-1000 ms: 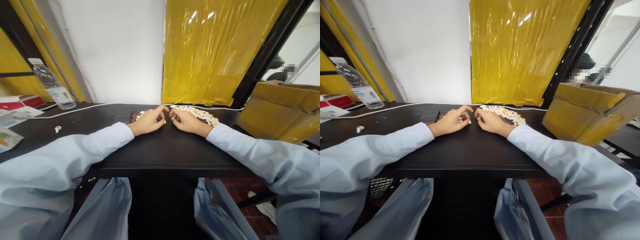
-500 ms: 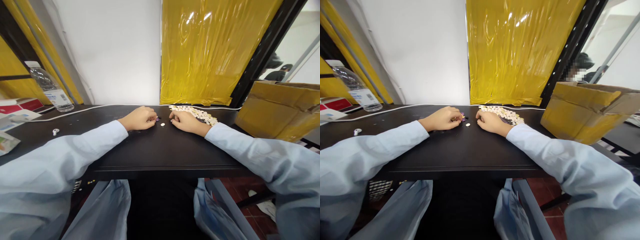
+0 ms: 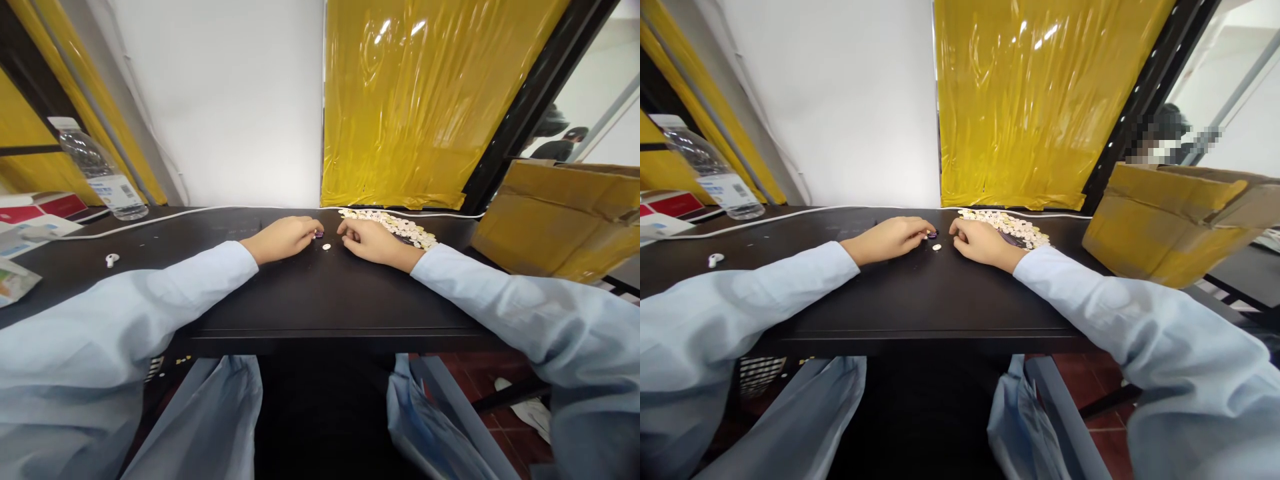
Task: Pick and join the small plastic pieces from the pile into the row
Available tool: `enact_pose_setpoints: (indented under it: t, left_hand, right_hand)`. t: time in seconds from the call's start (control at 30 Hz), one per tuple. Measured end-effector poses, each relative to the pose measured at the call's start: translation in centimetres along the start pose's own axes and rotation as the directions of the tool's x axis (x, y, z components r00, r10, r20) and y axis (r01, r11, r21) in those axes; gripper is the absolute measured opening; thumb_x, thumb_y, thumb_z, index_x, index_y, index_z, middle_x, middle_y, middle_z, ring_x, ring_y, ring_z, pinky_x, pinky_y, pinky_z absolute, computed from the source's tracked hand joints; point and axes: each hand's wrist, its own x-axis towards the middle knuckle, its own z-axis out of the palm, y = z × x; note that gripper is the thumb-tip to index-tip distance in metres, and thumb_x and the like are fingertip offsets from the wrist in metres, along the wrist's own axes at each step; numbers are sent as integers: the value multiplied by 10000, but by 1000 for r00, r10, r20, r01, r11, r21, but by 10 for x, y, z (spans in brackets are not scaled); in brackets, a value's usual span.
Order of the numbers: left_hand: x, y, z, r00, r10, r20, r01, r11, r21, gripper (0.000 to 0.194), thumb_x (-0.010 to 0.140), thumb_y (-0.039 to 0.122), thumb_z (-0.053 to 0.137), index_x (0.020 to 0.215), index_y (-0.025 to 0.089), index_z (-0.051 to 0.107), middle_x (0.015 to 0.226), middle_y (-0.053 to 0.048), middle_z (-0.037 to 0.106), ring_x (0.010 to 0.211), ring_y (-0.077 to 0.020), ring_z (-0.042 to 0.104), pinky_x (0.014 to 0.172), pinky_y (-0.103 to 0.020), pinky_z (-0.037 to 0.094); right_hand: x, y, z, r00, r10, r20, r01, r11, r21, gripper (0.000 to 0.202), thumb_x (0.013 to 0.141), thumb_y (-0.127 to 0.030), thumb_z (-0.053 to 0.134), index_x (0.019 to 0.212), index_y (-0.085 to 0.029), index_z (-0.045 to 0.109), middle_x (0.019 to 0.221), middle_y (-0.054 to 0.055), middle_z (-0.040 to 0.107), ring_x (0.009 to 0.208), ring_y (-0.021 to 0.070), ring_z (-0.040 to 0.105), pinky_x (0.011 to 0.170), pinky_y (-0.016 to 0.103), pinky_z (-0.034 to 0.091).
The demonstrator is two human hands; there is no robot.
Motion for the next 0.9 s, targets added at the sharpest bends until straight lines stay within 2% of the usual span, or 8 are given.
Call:
enact_pose_setpoints:
  t: [0.37, 0.47, 0.63, 0.77, 0.9]
  left_hand:
    - [1, 0, 4, 996, 90, -11, -89, 995, 39, 266, 990, 210, 439, 1100, 166, 677, 1060, -100, 709, 959, -240, 674, 907, -377, 491]
    - [1, 3, 4, 991, 105, -81, -103, 994, 36, 213, 982, 212, 461, 1071, 172, 650, 1016, -86, 699, 939, -235, 662, 888, -375, 488]
    - [-2, 18, 1, 978, 59, -198, -74, 995, -70, 244, 959, 201, 494, 1203, 190, 505, 1004, -59, 656, 873, -202, 654, 785, -321, 492]
    - [-4, 26, 0, 978, 79, -192, -95, 993, -77, 256, 942, 167, 511, 1190, 208, 464, 994, -49, 641, 821, -187, 659, 724, -293, 465]
    - [-4, 23, 2, 983, 97, -158, -108, 992, -61, 293, 949, 171, 525, 1224, 219, 438, 1012, -47, 650, 844, -195, 669, 717, -289, 445]
  right_hand:
    - [1, -1, 1, 997, -74, -16, 74, 997, 21, 229, 823, -131, 542, 1012, -184, 658, 765, 1, 645, 679, 147, 576, 675, 258, 398]
    - [1, -3, 1, 993, -110, -32, 111, 994, 18, 215, 836, -134, 545, 1008, -186, 665, 773, 2, 649, 684, 145, 579, 677, 255, 400]
    - [-1, -15, -2, 982, -166, -87, 167, 986, 4, 121, 925, -271, 575, 975, -181, 639, 814, 30, 672, 717, 160, 603, 688, 267, 412]
    - [-3, -21, -2, 957, -260, -131, 258, 965, -35, 132, 948, -311, 574, 920, -185, 605, 815, 45, 676, 736, 174, 615, 703, 278, 423]
    - [-3, -19, 0, 948, -284, -146, 279, 959, -57, 130, 953, -314, 586, 917, -192, 611, 820, 51, 692, 739, 181, 627, 697, 282, 433]
